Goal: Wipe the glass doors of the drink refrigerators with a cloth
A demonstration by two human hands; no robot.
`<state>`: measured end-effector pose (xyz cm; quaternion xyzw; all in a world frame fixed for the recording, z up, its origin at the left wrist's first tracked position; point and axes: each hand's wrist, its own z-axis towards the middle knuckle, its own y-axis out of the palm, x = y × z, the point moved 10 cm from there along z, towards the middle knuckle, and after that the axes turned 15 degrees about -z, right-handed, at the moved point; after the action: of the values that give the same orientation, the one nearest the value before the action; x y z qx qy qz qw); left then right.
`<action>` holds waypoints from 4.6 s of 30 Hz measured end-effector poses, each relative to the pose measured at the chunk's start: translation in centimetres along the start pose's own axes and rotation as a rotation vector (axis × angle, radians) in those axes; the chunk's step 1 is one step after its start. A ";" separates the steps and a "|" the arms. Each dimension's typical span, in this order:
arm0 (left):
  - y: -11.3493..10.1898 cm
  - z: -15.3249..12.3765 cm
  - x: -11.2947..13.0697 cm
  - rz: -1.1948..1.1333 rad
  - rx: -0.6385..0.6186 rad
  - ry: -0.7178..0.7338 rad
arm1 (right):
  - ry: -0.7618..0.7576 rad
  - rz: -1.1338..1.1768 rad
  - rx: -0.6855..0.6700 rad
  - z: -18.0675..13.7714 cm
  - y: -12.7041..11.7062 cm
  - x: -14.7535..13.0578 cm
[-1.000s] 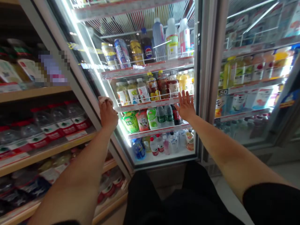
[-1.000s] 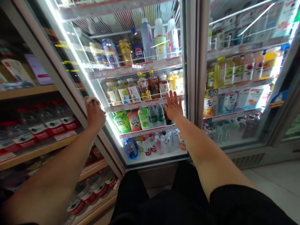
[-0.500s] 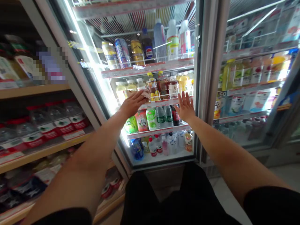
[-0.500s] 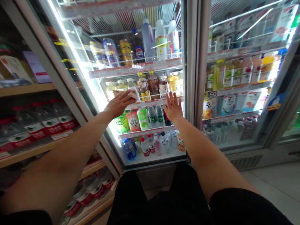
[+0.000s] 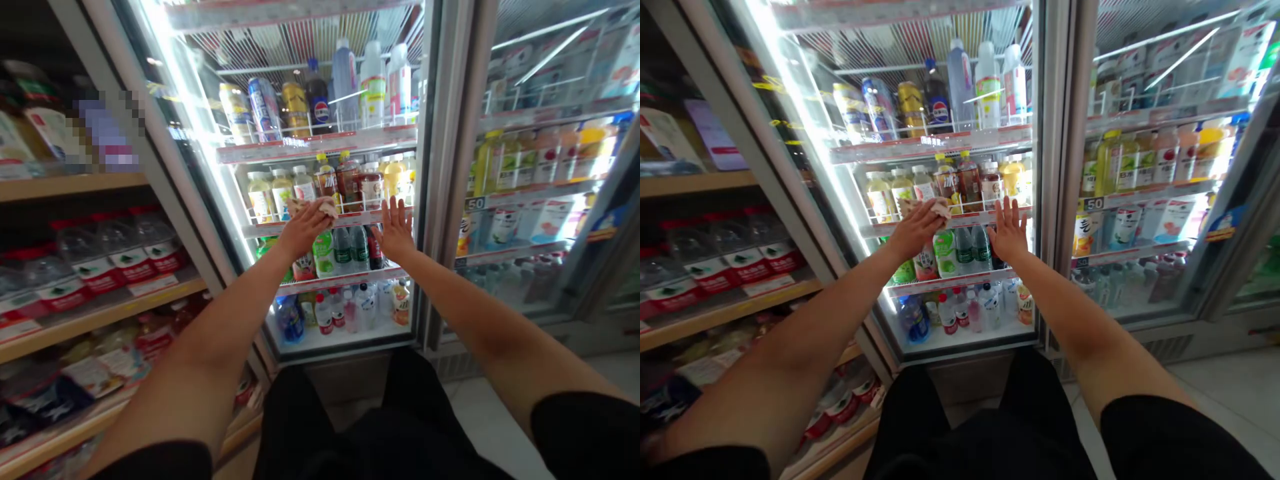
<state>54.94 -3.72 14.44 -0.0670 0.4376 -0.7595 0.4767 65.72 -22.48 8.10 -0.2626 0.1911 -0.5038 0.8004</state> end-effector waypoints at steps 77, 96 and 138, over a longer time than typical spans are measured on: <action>-2.5 -11.2 -9.2 -0.013 0.365 -0.638 | -0.487 0.084 0.342 5.2 -5.5 -8.5; -2.5 -11.2 -9.1 -0.023 0.376 -0.634 | -0.600 0.097 0.246 4.0 -4.8 -15.5; -2.3 -11.2 -9.1 0.023 0.333 -0.686 | -0.473 -0.020 0.243 8.1 -8.5 -7.1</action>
<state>52.49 10.54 12.21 -0.2341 0.1241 -0.7481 0.6084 61.39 -17.22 19.96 -0.2769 -0.0659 -0.4554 0.8435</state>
